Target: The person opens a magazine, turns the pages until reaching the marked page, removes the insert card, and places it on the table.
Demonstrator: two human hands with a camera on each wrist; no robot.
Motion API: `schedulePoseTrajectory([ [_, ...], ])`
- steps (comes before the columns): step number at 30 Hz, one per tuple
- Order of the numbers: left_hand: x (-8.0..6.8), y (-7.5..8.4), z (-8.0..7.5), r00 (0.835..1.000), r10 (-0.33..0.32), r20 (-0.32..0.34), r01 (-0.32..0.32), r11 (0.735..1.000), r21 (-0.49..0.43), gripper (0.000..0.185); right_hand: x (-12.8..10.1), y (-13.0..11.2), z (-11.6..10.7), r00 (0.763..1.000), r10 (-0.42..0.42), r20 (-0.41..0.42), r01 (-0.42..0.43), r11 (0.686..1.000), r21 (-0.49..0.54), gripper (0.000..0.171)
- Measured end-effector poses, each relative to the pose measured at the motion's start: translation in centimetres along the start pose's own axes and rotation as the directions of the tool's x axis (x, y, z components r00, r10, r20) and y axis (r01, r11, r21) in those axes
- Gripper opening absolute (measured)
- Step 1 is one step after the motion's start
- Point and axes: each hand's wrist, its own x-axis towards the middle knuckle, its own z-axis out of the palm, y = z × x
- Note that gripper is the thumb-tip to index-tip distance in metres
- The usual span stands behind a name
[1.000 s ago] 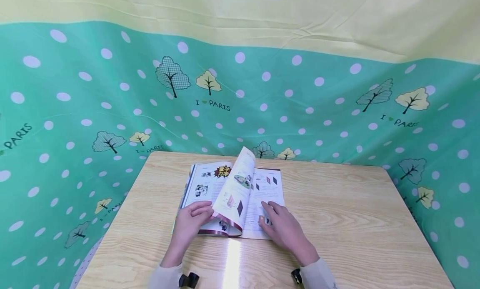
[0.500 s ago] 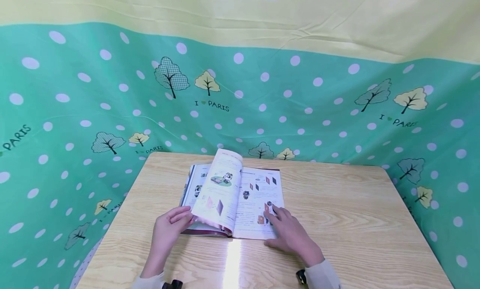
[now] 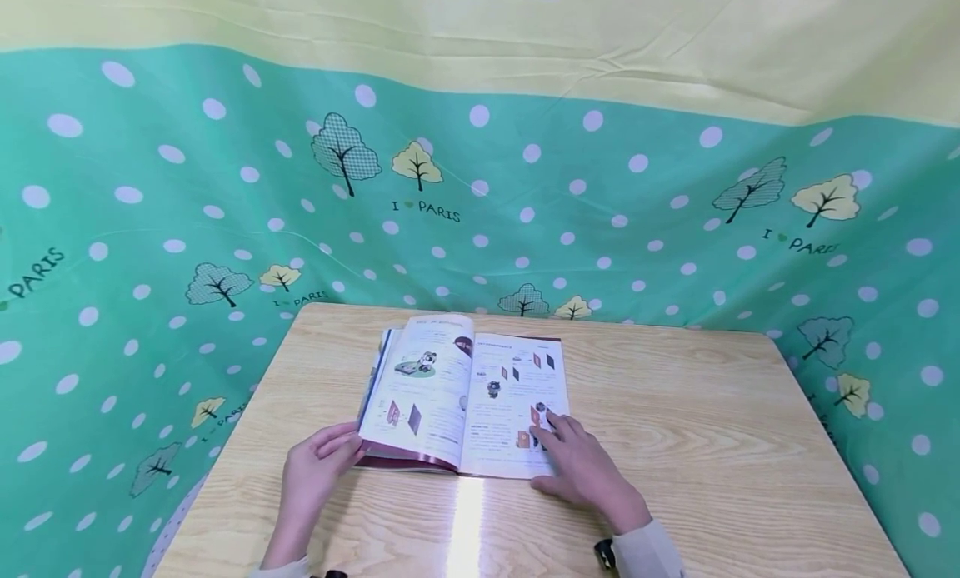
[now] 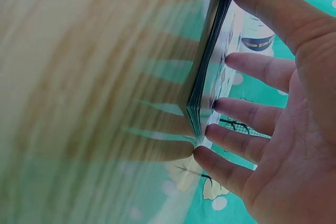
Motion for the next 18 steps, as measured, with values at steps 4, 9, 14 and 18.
schedulePoseTrajectory([
  [4,0.10,-0.38,-0.39,1.000,0.013,-0.001,-0.013,1.000,0.021,0.038,-0.07,0.07,0.04,1.000,0.004,0.003,-0.004,1.000,0.024,0.075],
  [9,0.16,-0.60,-0.62,1.000,0.020,-0.010,-0.019,0.998,0.062,0.036,-0.28,0.26,-0.01,1.000,0.008,0.010,-0.008,0.998,0.055,0.072],
  [14,0.27,-0.88,-0.82,1.000,0.006,-0.017,-0.005,0.997,0.076,0.036,-0.44,0.39,-0.17,1.000,0.000,0.012,-0.001,0.997,0.078,0.069],
  [18,0.36,-1.09,-0.88,1.000,-0.008,-0.020,0.010,0.996,0.086,0.035,-0.52,0.48,-0.18,1.000,0.003,0.016,-0.005,0.996,0.084,0.068],
])
